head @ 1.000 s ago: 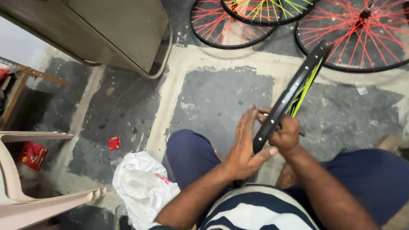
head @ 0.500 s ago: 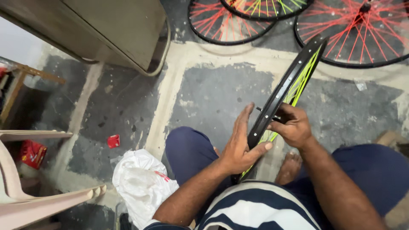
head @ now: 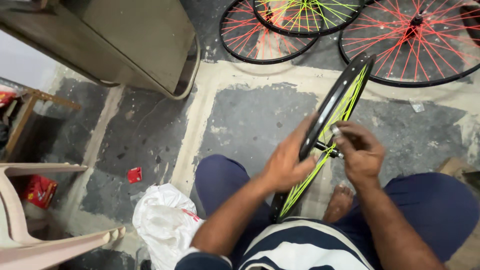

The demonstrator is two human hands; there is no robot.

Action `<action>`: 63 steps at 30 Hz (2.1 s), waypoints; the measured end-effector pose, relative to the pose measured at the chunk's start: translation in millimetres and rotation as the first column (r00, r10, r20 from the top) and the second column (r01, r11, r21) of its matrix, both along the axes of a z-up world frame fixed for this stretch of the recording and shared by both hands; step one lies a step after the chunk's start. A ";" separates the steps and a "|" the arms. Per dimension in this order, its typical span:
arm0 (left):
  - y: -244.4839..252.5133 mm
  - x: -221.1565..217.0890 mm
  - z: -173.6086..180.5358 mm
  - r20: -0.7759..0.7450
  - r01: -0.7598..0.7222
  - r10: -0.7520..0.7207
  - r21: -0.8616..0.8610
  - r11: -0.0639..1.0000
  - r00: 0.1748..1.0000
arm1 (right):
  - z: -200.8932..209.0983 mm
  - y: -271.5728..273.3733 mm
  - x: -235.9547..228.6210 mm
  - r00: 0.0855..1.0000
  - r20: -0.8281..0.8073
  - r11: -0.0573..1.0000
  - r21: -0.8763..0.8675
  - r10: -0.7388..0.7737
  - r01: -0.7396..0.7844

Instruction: The person sits on the floor and assembles a bicycle wheel by threading neon green spokes through the rim and tightening them by hand. The person works on a single wheel while other completed wheels with red spokes are visible in the background.

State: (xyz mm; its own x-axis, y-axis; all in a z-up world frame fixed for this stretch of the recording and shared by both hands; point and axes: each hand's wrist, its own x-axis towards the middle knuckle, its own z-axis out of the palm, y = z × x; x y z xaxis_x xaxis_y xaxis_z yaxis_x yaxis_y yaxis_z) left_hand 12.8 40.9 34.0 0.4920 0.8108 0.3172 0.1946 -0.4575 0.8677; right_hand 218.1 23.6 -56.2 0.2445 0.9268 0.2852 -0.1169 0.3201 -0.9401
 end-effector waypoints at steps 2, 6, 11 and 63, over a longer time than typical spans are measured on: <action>-22.6 -2.6 -3.3 -0.012 -0.035 0.037 0.132 0.991 0.999 | -10.2 -4.9 -0.8 0.998 0.038 0.998 -0.017 0.053 -0.052; -45.7 -9.2 -5.8 -0.077 -0.110 0.130 0.221 0.969 0.989 | -44.0 0.2 -6.2 0.976 -0.101 0.977 -0.066 0.195 -0.202; -51.1 -17.2 -7.3 -0.118 -0.128 0.154 0.203 0.971 0.981 | -34.8 5.5 -15.1 0.868 -0.414 0.919 -0.154 0.275 -0.364; -46.9 -21.9 -35.4 -0.030 -0.125 0.125 -0.008 0.992 0.992 | 13.5 1.9 -3.5 0.958 0.115 0.962 -0.115 0.261 -0.249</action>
State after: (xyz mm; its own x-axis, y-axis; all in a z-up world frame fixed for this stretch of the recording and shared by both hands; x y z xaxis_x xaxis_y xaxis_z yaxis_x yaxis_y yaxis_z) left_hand -9.1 -6.0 -1.5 0.3959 0.8695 0.2954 0.2754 -0.4193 0.8650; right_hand 214.6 25.5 -42.7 -0.0362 0.9786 0.2028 -0.0594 0.2004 -0.9779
